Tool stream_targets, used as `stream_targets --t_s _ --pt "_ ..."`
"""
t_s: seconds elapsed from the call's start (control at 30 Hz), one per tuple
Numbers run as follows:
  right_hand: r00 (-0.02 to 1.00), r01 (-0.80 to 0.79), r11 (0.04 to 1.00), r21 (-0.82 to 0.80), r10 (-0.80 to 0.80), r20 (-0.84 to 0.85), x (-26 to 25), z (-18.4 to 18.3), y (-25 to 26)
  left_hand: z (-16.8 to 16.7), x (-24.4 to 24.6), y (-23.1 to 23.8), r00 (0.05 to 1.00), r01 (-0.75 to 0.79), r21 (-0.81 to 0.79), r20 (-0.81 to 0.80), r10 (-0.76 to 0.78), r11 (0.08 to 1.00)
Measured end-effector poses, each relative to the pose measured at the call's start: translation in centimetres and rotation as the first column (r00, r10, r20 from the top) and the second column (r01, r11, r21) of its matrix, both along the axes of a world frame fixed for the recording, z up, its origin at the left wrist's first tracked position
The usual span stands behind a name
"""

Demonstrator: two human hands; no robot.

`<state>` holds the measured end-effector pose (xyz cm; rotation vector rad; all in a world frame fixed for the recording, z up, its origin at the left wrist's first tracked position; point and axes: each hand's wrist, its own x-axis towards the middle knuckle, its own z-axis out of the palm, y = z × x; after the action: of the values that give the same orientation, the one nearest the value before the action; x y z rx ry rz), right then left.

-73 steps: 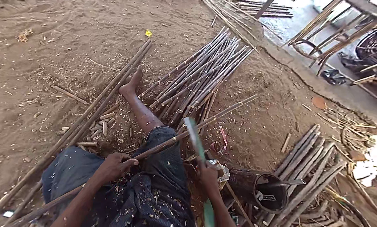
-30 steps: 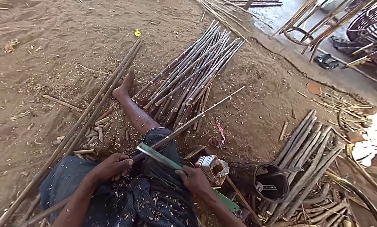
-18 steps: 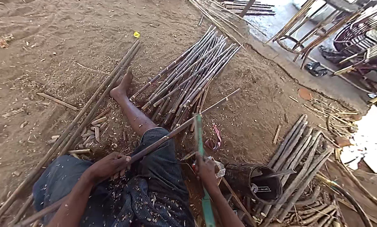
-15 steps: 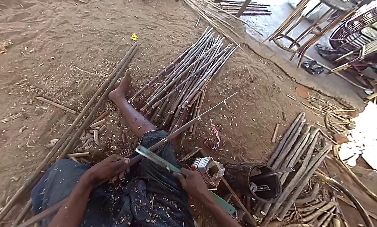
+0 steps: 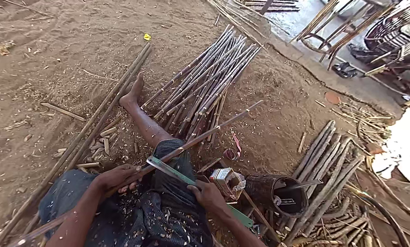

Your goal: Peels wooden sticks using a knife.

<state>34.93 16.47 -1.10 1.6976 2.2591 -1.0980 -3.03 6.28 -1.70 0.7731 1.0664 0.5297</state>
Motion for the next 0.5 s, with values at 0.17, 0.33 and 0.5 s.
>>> stream_targets --t_s 0.17,0.33,0.5 --pt "0.947 0.299 0.954 0.007 -0.296 -0.123 0.5 -0.3 2.1 -0.5 0.0 -0.1 0.998 -0.028 -0.035 0.061 0.030 0.999" --pt "0.958 0.278 0.960 0.025 -0.275 -0.082 0.2 0.2 2.5 -0.4 -0.4 0.3 0.997 -0.018 -0.069 0.076 0.023 0.997" --pt "0.994 -0.086 0.994 -0.060 0.090 0.057 -1.1 1.2 -0.8 -0.6 -0.5 -0.2 0.994 -0.001 -0.071 0.108 0.009 0.997"
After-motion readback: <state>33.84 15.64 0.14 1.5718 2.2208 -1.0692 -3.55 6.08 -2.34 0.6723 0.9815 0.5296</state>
